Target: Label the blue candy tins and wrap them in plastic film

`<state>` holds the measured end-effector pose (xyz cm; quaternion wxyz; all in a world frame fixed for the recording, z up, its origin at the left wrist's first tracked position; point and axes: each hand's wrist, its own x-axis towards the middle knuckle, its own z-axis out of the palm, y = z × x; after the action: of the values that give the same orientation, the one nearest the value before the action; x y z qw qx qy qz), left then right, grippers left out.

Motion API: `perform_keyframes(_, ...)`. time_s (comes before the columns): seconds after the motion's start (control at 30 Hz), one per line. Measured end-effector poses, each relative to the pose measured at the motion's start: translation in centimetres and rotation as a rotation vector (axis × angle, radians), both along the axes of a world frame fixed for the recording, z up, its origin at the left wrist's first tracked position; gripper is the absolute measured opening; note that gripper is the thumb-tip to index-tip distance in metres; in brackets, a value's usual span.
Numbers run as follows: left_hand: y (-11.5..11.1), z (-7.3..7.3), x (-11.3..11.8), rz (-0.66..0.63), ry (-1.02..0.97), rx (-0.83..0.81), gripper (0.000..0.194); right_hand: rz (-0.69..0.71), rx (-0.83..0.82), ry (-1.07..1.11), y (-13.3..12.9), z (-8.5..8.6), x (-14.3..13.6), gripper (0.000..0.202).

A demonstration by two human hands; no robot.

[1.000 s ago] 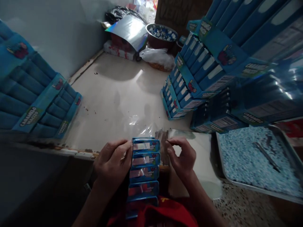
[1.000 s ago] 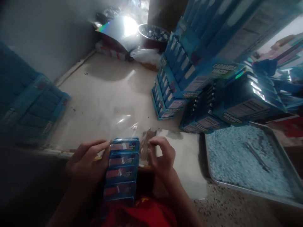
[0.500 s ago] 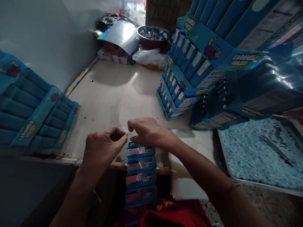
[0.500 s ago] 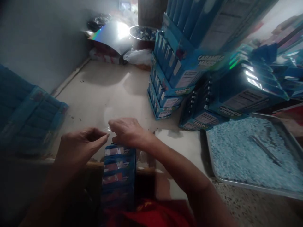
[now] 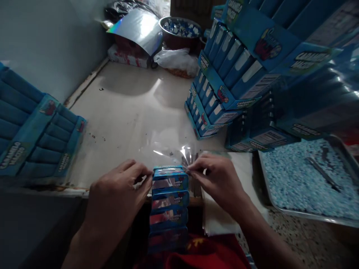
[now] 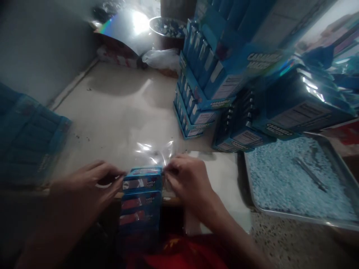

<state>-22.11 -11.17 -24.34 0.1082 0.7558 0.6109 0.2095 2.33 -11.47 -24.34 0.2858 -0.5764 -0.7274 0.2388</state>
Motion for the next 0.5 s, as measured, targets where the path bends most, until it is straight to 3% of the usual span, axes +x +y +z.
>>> perform_keyframes(0.13,-1.4,-0.3,0.6,0.015,0.070,0.107,0.020,-0.188,0.262,0.083,-3.8,0.3,-2.5,0.013)
perform_keyframes(0.27,-3.2,-2.2,0.8,0.105,0.092,0.318,0.010,-0.172,0.600,-0.017,-5.8,-2.8,-3.7,0.018)
perform_keyframes(0.33,-4.3,-3.5,0.6,0.070,0.024,0.442,0.004,-0.137,0.643,-0.061,-6.3,-4.5,-3.1,0.027)
perform_keyframes(0.4,-5.2,-5.0,0.2,-0.011,-0.061,0.568,0.019,-0.120,0.635,-0.070,-6.6,-5.7,-2.3,0.034)
perform_keyframes(0.5,-5.5,-7.6,-0.1,-0.032,-0.121,0.625,0.020,-0.072,0.588,-0.072,-6.8,-6.7,-1.0,0.041)
